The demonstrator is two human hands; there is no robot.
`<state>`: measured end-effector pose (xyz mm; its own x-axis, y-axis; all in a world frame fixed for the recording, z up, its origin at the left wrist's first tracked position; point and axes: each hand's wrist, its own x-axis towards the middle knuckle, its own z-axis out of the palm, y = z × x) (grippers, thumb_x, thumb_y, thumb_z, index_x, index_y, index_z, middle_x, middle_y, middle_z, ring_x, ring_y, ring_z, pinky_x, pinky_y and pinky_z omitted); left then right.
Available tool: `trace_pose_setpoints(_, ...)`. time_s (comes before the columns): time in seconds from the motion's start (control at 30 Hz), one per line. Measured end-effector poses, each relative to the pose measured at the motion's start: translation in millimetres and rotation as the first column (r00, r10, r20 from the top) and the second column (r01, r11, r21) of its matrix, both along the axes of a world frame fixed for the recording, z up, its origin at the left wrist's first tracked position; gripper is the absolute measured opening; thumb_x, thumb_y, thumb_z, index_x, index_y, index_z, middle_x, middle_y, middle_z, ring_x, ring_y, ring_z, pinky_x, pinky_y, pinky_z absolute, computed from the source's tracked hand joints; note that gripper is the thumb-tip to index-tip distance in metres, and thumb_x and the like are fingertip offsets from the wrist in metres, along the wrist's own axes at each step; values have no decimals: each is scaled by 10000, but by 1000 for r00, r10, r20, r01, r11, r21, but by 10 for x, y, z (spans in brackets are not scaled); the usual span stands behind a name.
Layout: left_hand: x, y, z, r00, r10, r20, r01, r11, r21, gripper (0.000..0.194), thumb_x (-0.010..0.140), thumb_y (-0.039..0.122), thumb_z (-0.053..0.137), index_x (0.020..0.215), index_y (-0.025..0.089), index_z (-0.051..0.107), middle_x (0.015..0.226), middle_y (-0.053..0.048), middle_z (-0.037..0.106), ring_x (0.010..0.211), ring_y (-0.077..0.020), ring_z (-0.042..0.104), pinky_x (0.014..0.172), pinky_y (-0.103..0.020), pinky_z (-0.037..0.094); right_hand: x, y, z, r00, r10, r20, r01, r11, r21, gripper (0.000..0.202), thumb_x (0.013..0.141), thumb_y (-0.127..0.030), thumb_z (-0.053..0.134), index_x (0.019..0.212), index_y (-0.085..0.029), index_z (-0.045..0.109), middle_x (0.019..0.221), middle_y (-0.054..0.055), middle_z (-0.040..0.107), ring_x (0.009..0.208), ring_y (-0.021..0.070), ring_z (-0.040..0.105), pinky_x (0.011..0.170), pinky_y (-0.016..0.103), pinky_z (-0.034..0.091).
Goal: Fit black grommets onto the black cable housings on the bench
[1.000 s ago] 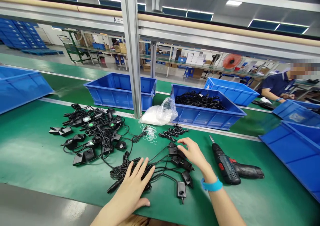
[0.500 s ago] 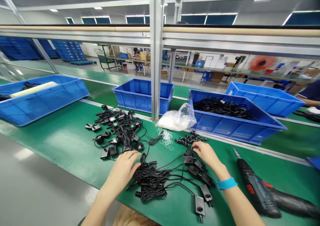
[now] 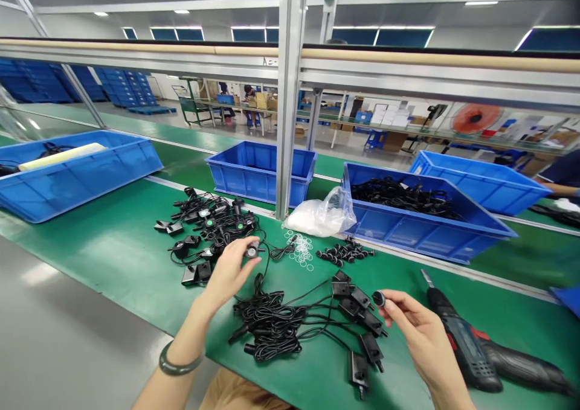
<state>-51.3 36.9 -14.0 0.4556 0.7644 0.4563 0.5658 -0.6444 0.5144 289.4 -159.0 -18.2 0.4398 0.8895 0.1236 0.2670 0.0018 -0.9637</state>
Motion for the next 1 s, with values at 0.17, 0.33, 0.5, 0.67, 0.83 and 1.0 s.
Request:
trace_pose_setpoints(0.17,15,-372,533,605,-105,789,197,980,-21,453,875,276,736,1250,237,485,1228,-107,695,1025,-242,708,921,-392,565,-125,-163,49,995,24,-100,-11,992,128,218,862,-405,744,1004,-240,754,724,21,657,624,139,588,594,233,522)
trace_pose_setpoints(0.33,154,-684,849,204,16,979,417,903,-102,371,871,416,734,1188,244,644,1110,-43,693,728,-120,635,712,-263,607,-423,-192,144,977,120,-177,-76,968,239,142,890,-309,723,1026,-270,729,757,8,651,604,121,596,561,210,524)
trace_pose_setpoints(0.5,458,-922,569,502,115,857,719,496,-487,324,920,379,681,1187,201,636,799,-41,640,543,-97,546,461,-194,439,-747,-153,327,994,113,3,-109,947,301,99,902,-246,691,990,-270,726,794,14,686,622,127,639,531,188,533)
trace_pose_setpoints(0.67,662,-1063,147,597,58,800,763,265,-589,305,960,456,624,1093,182,612,711,-6,589,553,-80,530,509,-175,391,-927,-101,452,938,24,346,-166,907,388,155,905,-124,636,986,-242,695,883,40,716,778,168,693,673,247,576)
trace_pose_setpoints(0.83,648,-1105,30,635,-4,772,748,251,-614,340,977,481,581,1125,176,602,732,-8,585,570,-95,539,524,-196,383,-969,-94,444,855,31,518,-277,872,404,257,903,-34,590,1067,-222,652,913,53,708,809,171,677,695,279,573)
trace_pose_setpoints(1.0,631,-1111,30,666,-29,745,721,278,-634,353,978,486,574,1131,169,604,730,-10,581,580,-98,537,530,-198,385,-983,-96,445,826,61,561,-332,857,394,297,903,-8,593,1109,-220,625,905,47,697,811,168,661,698,285,560)
